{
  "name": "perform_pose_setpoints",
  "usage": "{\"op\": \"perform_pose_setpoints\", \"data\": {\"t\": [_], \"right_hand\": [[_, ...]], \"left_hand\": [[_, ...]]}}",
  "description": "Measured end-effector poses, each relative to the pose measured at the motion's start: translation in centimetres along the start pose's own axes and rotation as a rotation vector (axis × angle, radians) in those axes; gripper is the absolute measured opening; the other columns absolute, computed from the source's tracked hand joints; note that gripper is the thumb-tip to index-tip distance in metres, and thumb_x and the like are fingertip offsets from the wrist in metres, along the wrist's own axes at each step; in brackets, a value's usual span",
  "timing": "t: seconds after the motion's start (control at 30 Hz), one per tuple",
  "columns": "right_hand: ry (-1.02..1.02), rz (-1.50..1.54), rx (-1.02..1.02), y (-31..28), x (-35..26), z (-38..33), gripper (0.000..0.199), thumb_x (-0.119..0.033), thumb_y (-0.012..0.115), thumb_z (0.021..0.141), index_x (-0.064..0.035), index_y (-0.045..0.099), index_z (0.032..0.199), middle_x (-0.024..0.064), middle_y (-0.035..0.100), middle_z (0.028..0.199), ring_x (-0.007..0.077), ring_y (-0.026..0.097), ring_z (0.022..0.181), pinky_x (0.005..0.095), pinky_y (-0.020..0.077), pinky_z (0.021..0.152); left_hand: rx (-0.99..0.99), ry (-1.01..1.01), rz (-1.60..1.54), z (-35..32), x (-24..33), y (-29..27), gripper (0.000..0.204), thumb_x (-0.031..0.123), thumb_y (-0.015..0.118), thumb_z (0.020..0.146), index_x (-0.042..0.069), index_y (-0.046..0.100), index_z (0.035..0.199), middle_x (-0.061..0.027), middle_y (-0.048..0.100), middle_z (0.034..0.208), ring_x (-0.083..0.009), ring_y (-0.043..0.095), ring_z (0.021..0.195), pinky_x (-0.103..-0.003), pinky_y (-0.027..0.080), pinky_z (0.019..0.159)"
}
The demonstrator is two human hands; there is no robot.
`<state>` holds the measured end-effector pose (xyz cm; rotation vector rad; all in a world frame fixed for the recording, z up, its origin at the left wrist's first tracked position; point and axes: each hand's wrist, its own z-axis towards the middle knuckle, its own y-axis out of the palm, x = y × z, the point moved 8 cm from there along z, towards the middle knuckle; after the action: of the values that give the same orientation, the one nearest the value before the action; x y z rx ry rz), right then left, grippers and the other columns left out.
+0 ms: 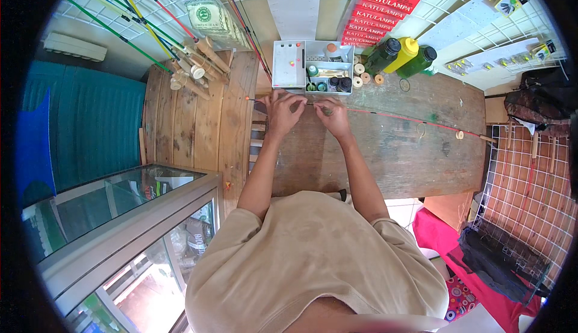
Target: Assemble a fishing rod by attaching the sections and checking the guides.
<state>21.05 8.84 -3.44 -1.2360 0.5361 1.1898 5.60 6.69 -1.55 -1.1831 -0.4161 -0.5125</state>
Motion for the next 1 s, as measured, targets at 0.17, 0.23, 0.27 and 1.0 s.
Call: {"op": "perform_pose_setpoints", "data": {"t": [0.17,0.23,0.27,1.0], "right_hand": [[0.006,-0.011,-0.015,0.09,0.16,0.03,0.012,-0.002,0.067,0.075,-0.0010,0.069,0.087,0.0118,0.067,0.086,0.0282,0.064,0.078,0.0355,0.0505,0.071],[-0.022,-0.017,-0.005,0.08,0.19,0.04,0.012,-0.003,0.067,0.075,-0.0012,0.069,0.086,0.0117,0.067,0.086,0.0283,0.064,0.079,0.0360,0.0498,0.072],[-0.050,-0.022,0.006,0.01,0.09,0.02,0.012,-0.003,0.067,0.074,-0.0014,0.069,0.086,0.0115,0.067,0.086,0.0285,0.063,0.079,0.0364,0.0492,0.074],[-0.017,-0.023,-0.001,0.03,-0.08,-0.03,0.018,-0.001,0.068,0.074,-0.0018,0.070,0.092,0.0115,0.066,0.090,0.0271,0.064,0.082,0.0346,0.0508,0.074]], "left_hand": [[-0.001,-0.010,0.013,-0.02,-0.08,0.13,0.009,0.025,0.071,0.075,0.021,0.072,0.083,0.0042,0.069,0.087,-0.0213,0.051,0.101,-0.040,0.029,0.089],[-0.003,-0.012,0.017,0.02,0.10,0.16,0.009,0.025,0.071,0.075,0.021,0.072,0.083,0.0045,0.069,0.087,-0.0211,0.051,0.101,-0.040,0.029,0.089],[0.000,-0.006,0.027,0.06,0.26,0.15,0.008,0.025,0.071,0.075,0.021,0.072,0.082,0.0047,0.069,0.087,-0.0209,0.050,0.101,-0.040,0.029,0.090],[-0.146,-0.040,0.065,0.06,0.22,0.90,0.013,0.033,0.069,0.079,0.024,0.074,0.088,0.0099,0.067,0.095,-0.0207,0.047,0.107,-0.045,0.025,0.091]]}}
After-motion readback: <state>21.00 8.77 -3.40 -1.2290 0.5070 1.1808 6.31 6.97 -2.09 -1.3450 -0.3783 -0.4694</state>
